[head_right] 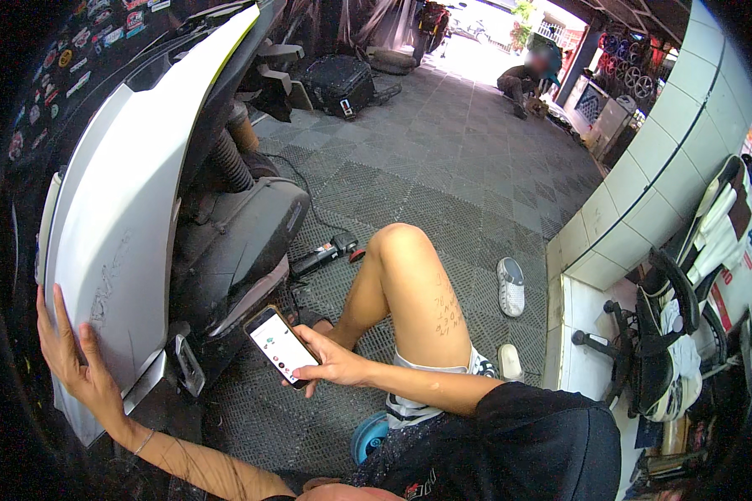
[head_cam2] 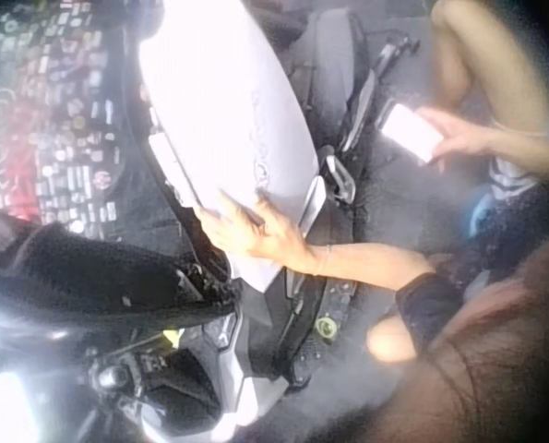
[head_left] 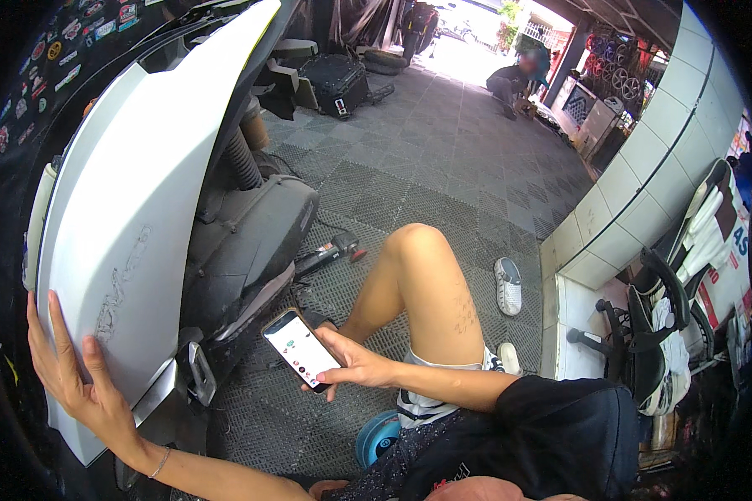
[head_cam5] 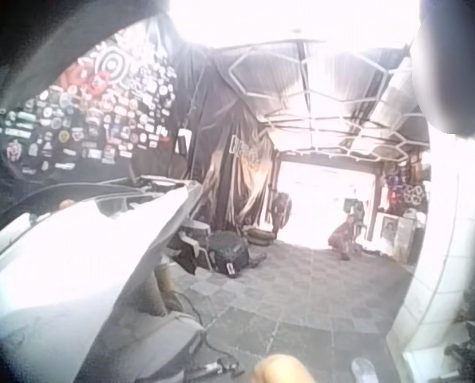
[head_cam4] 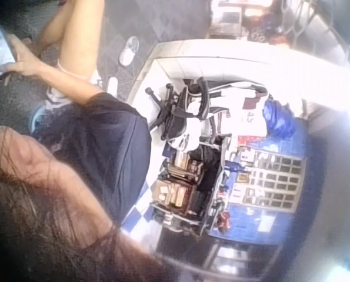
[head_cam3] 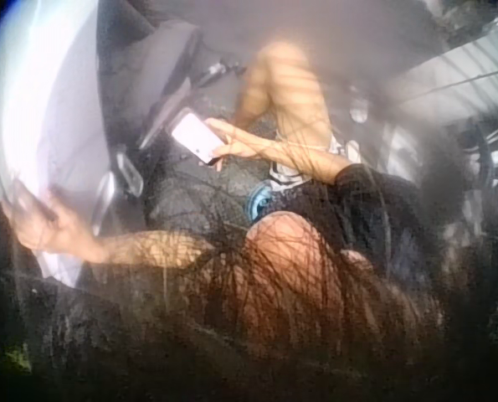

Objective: The person sits on the floor and applies masking tape to the scooter's side panel, then uses a rotary polisher with compound to buff the surface. They wipe the panel with a cloth and inspect the finish.

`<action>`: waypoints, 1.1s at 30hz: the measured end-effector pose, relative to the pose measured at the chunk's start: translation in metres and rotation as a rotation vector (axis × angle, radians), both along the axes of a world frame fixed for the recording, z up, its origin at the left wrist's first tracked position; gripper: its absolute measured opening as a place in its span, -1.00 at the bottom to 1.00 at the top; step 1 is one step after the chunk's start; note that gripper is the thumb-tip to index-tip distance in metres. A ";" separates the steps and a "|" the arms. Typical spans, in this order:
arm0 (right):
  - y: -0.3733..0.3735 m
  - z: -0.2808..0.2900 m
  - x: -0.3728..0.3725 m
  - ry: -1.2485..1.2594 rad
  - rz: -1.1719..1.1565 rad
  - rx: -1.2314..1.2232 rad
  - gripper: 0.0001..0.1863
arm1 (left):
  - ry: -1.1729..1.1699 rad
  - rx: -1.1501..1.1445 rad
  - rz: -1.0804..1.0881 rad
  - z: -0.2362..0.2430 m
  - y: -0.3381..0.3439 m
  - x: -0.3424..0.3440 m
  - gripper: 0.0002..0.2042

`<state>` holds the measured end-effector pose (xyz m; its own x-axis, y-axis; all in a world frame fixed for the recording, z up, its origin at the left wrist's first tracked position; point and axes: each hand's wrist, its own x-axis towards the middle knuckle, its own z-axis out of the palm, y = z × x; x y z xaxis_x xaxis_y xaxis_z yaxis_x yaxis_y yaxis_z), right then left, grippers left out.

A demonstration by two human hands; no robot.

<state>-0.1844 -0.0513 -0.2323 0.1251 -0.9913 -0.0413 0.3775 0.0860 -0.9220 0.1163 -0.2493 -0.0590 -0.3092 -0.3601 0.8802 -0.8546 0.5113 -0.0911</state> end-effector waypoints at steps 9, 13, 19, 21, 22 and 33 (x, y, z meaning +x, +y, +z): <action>-0.002 0.002 0.002 0.014 0.027 0.038 -0.25 | 0.101 0.033 -0.051 0.003 0.006 -0.008 -0.39; -0.004 -0.001 0.004 0.031 0.037 0.034 -0.25 | 0.060 -0.007 -0.022 0.001 0.001 -0.005 -0.35; -0.005 -0.006 0.011 0.042 0.054 0.018 -0.26 | 0.018 -0.023 0.000 0.003 0.004 -0.004 -0.41; -0.005 -0.006 0.013 0.065 0.077 0.022 -0.26 | 0.014 -0.018 -0.008 0.002 0.001 -0.002 -0.45; -0.004 -0.006 0.014 0.074 0.086 0.022 -0.27 | 0.012 -0.016 -0.012 0.002 0.001 -0.001 -0.47; 0.003 -0.012 0.014 0.085 0.113 0.053 -0.28 | 0.087 0.034 -0.009 -0.001 0.000 -0.010 -0.48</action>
<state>-0.1705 -0.0485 -0.2446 0.2291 -0.9673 -0.1086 0.2830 0.1730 -0.9434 0.1064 -0.2490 -0.0596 -0.2354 -0.3876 0.8913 -0.8541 0.5201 0.0007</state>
